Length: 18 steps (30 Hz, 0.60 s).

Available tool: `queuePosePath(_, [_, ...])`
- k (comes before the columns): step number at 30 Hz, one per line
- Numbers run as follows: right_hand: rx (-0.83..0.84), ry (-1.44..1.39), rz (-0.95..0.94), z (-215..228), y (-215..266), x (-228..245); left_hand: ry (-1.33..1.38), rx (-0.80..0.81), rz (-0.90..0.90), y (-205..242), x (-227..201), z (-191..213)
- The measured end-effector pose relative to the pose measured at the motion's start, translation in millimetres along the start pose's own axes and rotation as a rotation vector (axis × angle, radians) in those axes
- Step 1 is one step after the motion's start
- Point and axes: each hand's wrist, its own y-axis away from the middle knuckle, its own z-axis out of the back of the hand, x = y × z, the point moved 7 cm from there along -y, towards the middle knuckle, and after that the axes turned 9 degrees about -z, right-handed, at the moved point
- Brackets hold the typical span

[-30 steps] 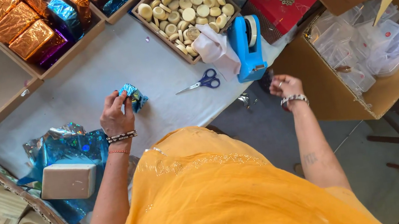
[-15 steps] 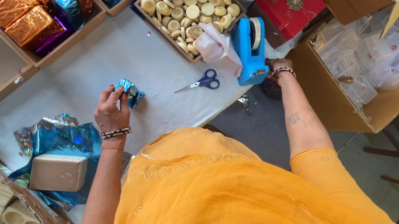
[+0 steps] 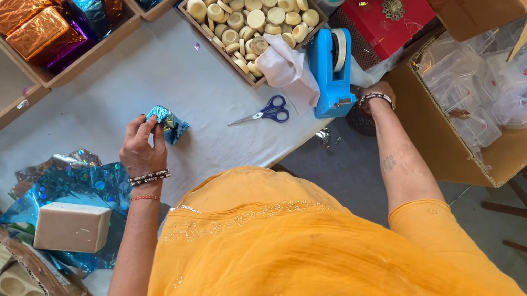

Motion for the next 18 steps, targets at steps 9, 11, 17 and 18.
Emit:
queuePosePath(9, [0.413, -0.854, -0.003, -98, -36, -41, 0.021, -0.037, -0.003, 0, 2, 0])
queuePosePath(11, [0.534, -0.997, -0.077, -99, -19, -44, 0.022, -0.017, 0.018, 0, 1, 1])
queuePosePath(17, [0.343, -1.103, -0.030, -87, 11, -75, 0.033, -0.017, -0.001, -1, -1, 3])
queuePosePath(18, [0.341, -1.102, -0.035, -78, 22, -74, 0.035, -0.013, -0.002, 0, 0, 2])
